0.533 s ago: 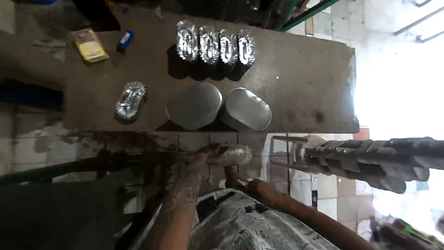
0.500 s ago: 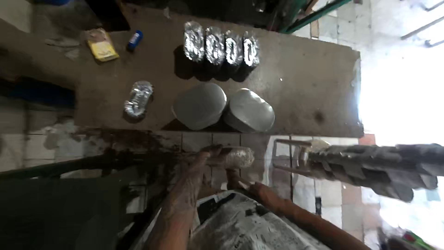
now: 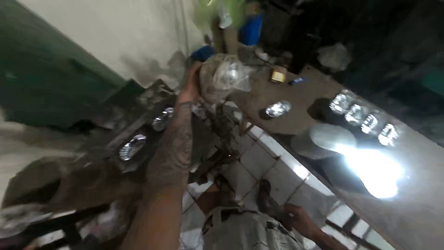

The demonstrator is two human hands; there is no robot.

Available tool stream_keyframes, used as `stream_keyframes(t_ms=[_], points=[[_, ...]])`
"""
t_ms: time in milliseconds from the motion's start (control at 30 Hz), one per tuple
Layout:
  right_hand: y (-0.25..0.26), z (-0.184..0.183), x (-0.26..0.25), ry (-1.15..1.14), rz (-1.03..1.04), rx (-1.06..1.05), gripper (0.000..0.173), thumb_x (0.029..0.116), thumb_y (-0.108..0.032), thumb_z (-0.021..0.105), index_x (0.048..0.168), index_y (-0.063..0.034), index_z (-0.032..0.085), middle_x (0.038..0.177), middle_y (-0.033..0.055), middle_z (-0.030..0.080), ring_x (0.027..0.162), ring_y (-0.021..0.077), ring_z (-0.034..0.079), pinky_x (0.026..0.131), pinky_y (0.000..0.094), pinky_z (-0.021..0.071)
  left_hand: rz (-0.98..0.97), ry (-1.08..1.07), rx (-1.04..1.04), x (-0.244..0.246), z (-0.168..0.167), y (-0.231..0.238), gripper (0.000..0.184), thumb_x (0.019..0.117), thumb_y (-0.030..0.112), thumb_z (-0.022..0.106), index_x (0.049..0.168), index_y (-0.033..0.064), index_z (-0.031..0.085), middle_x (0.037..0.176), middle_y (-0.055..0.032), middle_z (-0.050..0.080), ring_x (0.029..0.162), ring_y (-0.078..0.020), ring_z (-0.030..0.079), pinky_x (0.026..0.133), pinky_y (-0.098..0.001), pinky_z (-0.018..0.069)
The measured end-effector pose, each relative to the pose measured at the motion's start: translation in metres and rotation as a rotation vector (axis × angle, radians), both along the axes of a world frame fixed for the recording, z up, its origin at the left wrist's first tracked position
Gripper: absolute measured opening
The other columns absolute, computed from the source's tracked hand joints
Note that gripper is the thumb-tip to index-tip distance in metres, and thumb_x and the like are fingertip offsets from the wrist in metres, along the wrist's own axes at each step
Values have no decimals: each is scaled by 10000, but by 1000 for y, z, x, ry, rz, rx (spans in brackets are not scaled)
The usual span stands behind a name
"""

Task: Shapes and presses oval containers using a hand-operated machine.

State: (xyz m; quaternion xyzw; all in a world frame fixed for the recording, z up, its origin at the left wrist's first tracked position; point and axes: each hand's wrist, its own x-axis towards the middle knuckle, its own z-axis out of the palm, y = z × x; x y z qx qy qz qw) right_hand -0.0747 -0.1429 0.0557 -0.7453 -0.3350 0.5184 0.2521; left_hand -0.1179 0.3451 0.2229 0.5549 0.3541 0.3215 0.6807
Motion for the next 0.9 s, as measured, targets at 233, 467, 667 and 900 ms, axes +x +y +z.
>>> stream_keyframes(t_ms=[233, 467, 667, 900], points=[[204, 46, -17, -195, -191, 242, 213, 941, 15, 591, 1120, 110, 654, 1037, 210, 691, 943, 239, 674, 882, 423, 556, -314, 1086, 340, -168, -67, 40, 638, 1096, 533, 283, 1488, 73, 485, 1465, -230, 536, 1387, -409, 483, 1154, -657, 312], [388, 38, -57, -709, 554, 1078, 202, 890, 19, 653, 1050, -23, 768, 1082, 116, 764, 1032, 289, 726, 947, 475, 579, -704, 1145, 494, -315, -86, 51, 476, 1083, 409, 469, 1075, -3, 708, 1073, -210, 679, 1033, -363, 657, 959, -577, 502], [514, 30, -115, -803, 1229, 867, 296, 985, 12, 562, 1243, -45, 697, 1343, 119, 657, 1312, 321, 577, 1095, 577, 444, -762, 1104, 501, -338, -14, -17, 341, 1073, 226, 522, 1210, -49, 670, 1195, -256, 665, 1163, -398, 633, 1038, -535, 474], [512, 72, -251, -587, 1390, 522, 345, 1018, -54, 574, 1346, 49, 582, 1465, 216, 528, 1365, 405, 497, 1129, 661, 357, -779, 470, 376, -331, -3, -116, 400, 967, 138, 623, 1338, -12, 619, 1218, -175, 673, 1130, -237, 652, 1021, -400, 507]])
